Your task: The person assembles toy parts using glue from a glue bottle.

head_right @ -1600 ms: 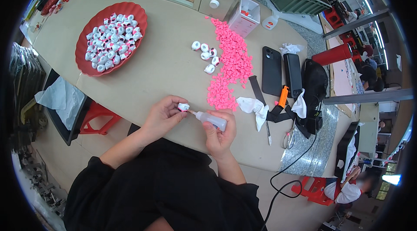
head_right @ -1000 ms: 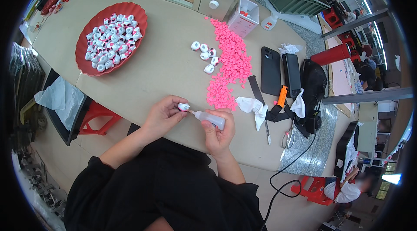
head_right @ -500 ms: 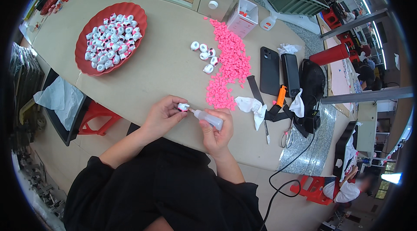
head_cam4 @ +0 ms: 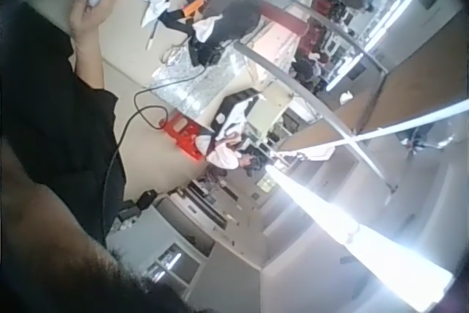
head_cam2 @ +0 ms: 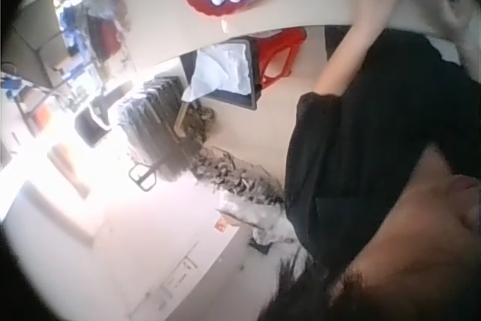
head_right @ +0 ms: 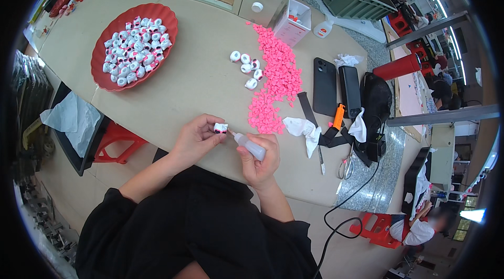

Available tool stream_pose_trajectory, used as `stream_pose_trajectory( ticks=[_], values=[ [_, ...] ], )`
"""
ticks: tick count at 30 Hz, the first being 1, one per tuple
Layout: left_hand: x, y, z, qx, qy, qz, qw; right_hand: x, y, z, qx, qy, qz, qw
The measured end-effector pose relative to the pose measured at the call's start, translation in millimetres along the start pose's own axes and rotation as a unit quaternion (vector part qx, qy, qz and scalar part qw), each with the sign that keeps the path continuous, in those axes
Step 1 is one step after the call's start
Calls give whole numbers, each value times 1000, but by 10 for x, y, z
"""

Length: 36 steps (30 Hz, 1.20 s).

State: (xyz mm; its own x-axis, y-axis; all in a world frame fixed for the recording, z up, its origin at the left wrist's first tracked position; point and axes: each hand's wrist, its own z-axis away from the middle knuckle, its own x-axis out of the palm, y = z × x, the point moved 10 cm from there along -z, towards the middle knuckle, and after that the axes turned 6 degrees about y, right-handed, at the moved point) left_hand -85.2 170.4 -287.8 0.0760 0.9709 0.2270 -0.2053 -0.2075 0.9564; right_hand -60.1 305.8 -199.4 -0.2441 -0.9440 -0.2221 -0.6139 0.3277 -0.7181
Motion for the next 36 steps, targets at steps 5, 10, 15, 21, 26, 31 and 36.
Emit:
stream_pose_trajectory(
  ticks=[5,10,15,21,26,31,36],
  values=[
    [-4,-3,-2,8,0,0,1000,-9,63,14,31,-2,-12,999],
    [-4,5,-1,20,2,-26,999,-35,187,47,88,7,-42,995],
    [-14,-6,-6,25,4,-34,999,-5,250,88,125,-14,-60,990],
    [-7,14,-8,43,4,-32,999,-24,237,70,126,19,-88,988],
    [-4,11,-2,42,1,-44,998,-8,260,82,148,18,-98,984],
    [12,-20,-12,26,-1,-9,1000,-200,451,107,221,121,-243,937],
    [-11,47,14,38,1,-5,999,-481,697,44,351,176,-403,827]
  ],
)
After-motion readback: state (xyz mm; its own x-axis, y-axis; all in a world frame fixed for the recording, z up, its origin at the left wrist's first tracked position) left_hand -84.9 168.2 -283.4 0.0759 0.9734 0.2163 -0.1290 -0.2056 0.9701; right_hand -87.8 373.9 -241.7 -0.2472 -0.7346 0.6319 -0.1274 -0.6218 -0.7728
